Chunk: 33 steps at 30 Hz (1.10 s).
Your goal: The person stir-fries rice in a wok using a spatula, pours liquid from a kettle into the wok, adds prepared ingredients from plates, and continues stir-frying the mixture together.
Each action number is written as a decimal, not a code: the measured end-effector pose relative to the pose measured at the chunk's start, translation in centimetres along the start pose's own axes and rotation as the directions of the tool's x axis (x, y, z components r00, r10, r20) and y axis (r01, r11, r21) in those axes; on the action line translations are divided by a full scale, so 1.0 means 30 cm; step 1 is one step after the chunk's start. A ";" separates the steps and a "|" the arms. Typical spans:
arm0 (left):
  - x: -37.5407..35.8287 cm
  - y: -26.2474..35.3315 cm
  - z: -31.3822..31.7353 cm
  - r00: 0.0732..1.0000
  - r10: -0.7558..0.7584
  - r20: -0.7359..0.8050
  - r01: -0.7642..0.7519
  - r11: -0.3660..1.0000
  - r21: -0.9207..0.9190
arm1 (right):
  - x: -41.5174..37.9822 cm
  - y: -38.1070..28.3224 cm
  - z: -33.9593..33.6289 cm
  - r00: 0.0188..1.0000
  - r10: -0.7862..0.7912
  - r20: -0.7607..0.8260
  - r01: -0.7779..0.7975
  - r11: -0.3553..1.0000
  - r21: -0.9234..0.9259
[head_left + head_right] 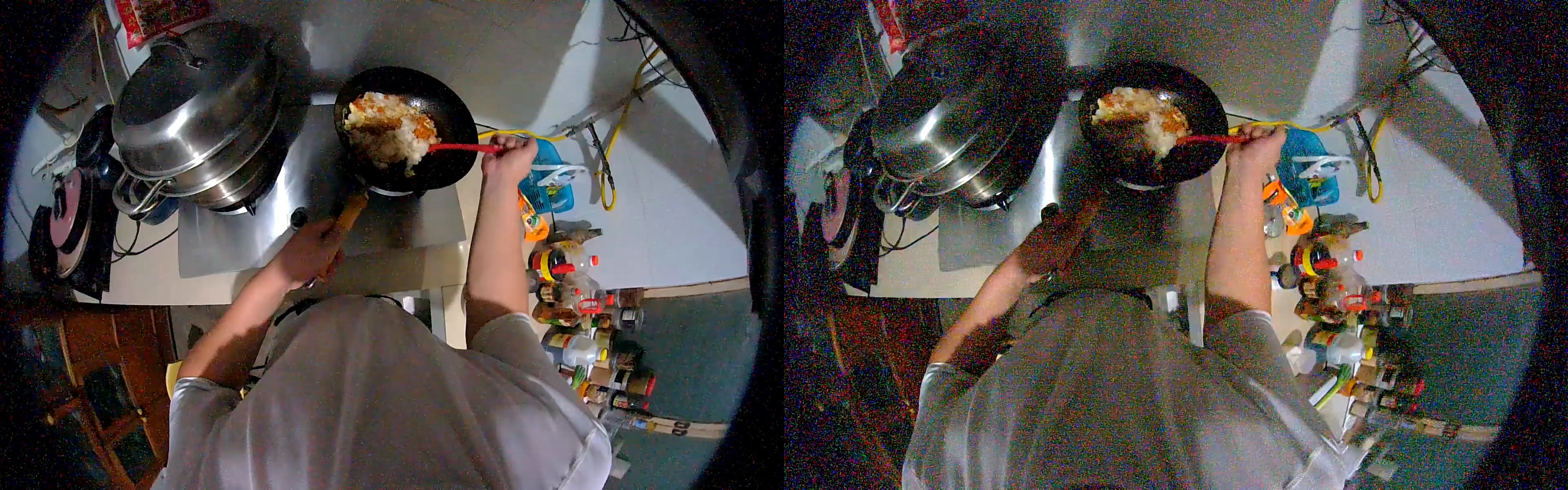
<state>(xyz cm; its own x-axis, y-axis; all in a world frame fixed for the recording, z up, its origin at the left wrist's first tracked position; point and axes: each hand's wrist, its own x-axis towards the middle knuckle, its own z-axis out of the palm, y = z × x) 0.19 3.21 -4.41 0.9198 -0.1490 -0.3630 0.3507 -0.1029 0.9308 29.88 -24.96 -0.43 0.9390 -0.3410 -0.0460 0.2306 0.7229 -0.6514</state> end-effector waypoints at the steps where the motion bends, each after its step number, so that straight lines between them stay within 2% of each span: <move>1: -0.008 0.008 0.000 1.000 0.003 0.000 -0.003 1.000 -0.008 | -0.010 0.000 0.044 0.994 0.038 -0.099 -0.037 0.999 0.010; 2: -0.015 0.022 0.002 0.999 -0.043 -0.027 0.041 0.997 -0.066 | -0.024 -0.008 0.082 0.978 0.074 -0.194 -0.070 0.997 0.026; 3: -0.018 0.036 0.001 0.995 -0.087 -0.052 0.080 0.989 -0.126 | -0.011 -0.012 0.054 0.979 0.065 -0.195 -0.060 0.998 0.032; 5: -0.018 0.042 -0.007 0.998 -0.025 -0.056 0.020 0.997 -0.080 | 0.044 -0.010 -0.014 0.953 0.262 -0.153 -0.245 0.962 0.121; 6: -0.024 0.038 -0.004 0.998 0.020 -0.057 -0.022 0.999 -0.042 | 0.016 -0.005 0.017 0.953 0.258 -0.156 -0.242 0.963 0.116; 8: -0.023 0.033 -0.001 0.999 0.000 -0.035 -0.001 0.999 -0.032 | -0.078 0.011 0.100 0.975 0.135 -0.174 -0.125 0.990 0.067; 9: -0.019 0.025 -0.010 1.000 -0.007 -0.031 0.006 1.000 -0.021 | -0.037 0.042 0.087 0.987 0.120 -0.111 -0.116 0.992 0.044; 10: -0.015 0.018 -0.018 1.000 -0.014 -0.026 0.014 1.000 -0.010 | -0.039 0.051 0.128 0.986 0.119 -0.115 -0.114 0.992 0.048; 12: -0.007 -0.019 -0.023 0.996 0.086 0.026 -0.083 0.990 -0.113 | -0.064 0.052 0.204 0.982 0.035 0.186 -0.015 0.994 -0.105; 13: -0.016 0.005 -0.028 0.996 0.083 0.036 -0.078 0.991 -0.113 | -0.096 0.052 0.241 0.984 0.030 0.177 -0.011 0.994 -0.108; 15: -0.031 0.054 -0.039 1.000 0.003 0.025 -0.001 0.997 -0.078 | -0.163 0.081 0.311 0.853 0.027 0.522 0.228 0.879 -0.419; 16: -0.026 0.046 -0.044 0.999 -0.001 0.032 0.004 0.997 -0.077 | -0.224 0.099 0.321 0.856 0.026 0.516 0.227 0.877 -0.422; 18: -0.019 0.027 -0.053 1.000 0.009 0.027 -0.007 0.997 -0.081 | -0.351 0.122 0.312 0.723 0.226 0.653 0.452 0.559 -0.695; 20: -0.027 0.037 -0.059 0.999 -0.026 0.029 0.027 0.998 -0.050 | -0.304 0.157 0.222 0.542 0.435 0.719 0.641 0.339 -0.689; 21: -0.022 0.045 -0.062 0.998 -0.054 0.024 0.054 0.998 -0.019 | -0.334 0.119 0.255 0.510 0.341 0.790 0.709 0.354 -0.611; 22: -0.016 0.044 -0.060 0.998 -0.054 0.020 0.055 0.998 -0.023 | -0.381 0.063 0.309 0.634 0.325 0.702 0.544 0.457 -0.704; 24: -0.010 0.030 -0.049 0.995 -0.103 -0.002 0.103 0.992 -0.073 | -0.326 -0.006 0.325 0.652 0.320 0.687 0.319 0.706 -0.632; 26: 0.007 -0.008 -0.037 0.992 -0.122 -0.015 0.120 0.988 -0.101 | -0.298 0.022 0.264 0.595 0.300 0.746 0.375 0.717 -0.588; 28: 0.021 -0.030 -0.042 0.993 -0.112 -0.027 0.109 0.988 -0.109 | -0.285 0.078 0.206 0.459 0.426 0.780 0.676 0.402 -0.617; 29: 0.025 -0.036 -0.057 0.995 -0.093 -0.024 0.091 0.992 -0.084 | -0.236 0.084 0.201 0.526 0.439 0.728 0.627 0.378 -0.681; 30: 0.022 -0.041 -0.052 0.995 -0.093 -0.027 0.090 0.993 -0.072 | -0.287 0.012 0.267 0.610 0.376 0.698 0.543 0.442 -0.713; 32: 0.037 -0.036 -0.054 0.992 -0.122 -0.023 0.122 0.992 -0.031 | -0.265 -0.048 0.303 0.610 0.275 0.743 0.370 0.731 -0.574; 33: 0.028 -0.037 -0.046 0.989 -0.149 -0.017 0.149 0.989 -0.014 | -0.271 -0.083 0.316 0.520 0.369 0.770 0.300 0.765 -0.570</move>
<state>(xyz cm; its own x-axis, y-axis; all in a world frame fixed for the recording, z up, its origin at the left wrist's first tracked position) 0.81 4.54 -5.70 0.8601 -0.1151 -0.4970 0.4862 -0.1100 0.8669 24.08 -18.29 8.75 0.7702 0.5524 0.3187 0.3125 0.1088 -0.9437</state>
